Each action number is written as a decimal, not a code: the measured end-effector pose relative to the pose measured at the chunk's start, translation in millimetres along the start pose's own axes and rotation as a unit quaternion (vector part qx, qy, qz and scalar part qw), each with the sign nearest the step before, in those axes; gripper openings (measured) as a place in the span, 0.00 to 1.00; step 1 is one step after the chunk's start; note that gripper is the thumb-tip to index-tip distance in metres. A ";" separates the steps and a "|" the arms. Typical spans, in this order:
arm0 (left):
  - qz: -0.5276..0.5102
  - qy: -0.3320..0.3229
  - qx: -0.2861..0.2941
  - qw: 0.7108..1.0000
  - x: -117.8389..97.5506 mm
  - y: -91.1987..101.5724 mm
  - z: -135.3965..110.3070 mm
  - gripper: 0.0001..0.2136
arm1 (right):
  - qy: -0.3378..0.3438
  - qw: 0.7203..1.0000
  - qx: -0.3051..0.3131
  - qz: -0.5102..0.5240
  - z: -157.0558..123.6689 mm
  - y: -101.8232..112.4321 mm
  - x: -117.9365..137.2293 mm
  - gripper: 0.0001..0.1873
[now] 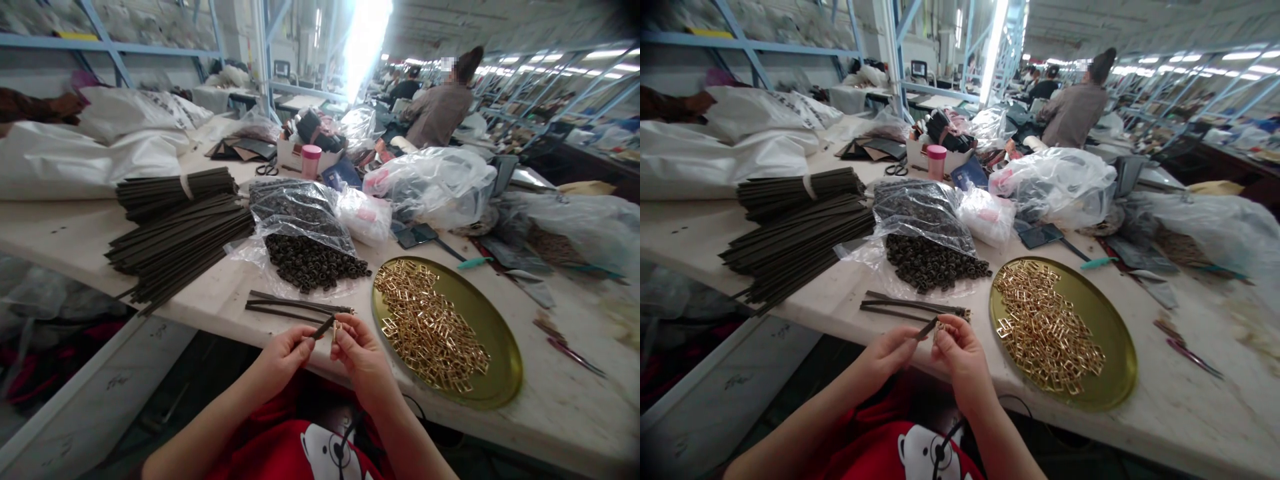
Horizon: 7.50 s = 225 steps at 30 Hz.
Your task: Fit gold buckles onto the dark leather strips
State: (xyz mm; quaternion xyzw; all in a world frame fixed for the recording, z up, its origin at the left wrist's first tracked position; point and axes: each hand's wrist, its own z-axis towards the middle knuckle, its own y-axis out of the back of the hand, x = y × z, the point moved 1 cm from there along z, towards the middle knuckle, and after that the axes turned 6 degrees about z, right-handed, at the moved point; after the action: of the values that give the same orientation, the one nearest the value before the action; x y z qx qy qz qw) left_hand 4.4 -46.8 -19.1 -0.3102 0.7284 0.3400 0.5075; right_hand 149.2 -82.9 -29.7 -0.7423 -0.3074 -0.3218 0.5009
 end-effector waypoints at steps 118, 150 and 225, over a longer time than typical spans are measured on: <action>0.076 -0.032 -0.004 0.997 0.7 -20.1 -12.3 0.10 | 0.311 0.734 0.124 -0.591 -18.8 16.8 -4.6 0.10; 0.030 -0.009 0.007 0.999 -9.7 -15.7 -11.4 0.09 | 0.451 0.660 0.120 -0.589 -24.6 12.4 -3.4 0.12; -0.032 0.008 -0.075 0.997 21.4 -1.0 0.5 0.10 | 0.160 0.816 0.126 -0.541 68.8 4.8 10.2 0.08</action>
State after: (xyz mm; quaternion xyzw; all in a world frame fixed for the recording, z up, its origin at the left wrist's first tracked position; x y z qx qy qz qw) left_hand -0.8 -49.2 -39.7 -0.3733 0.6946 0.3748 0.4875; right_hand 170.8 -18.3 -44.4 -0.3252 -0.6127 -0.6136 0.3772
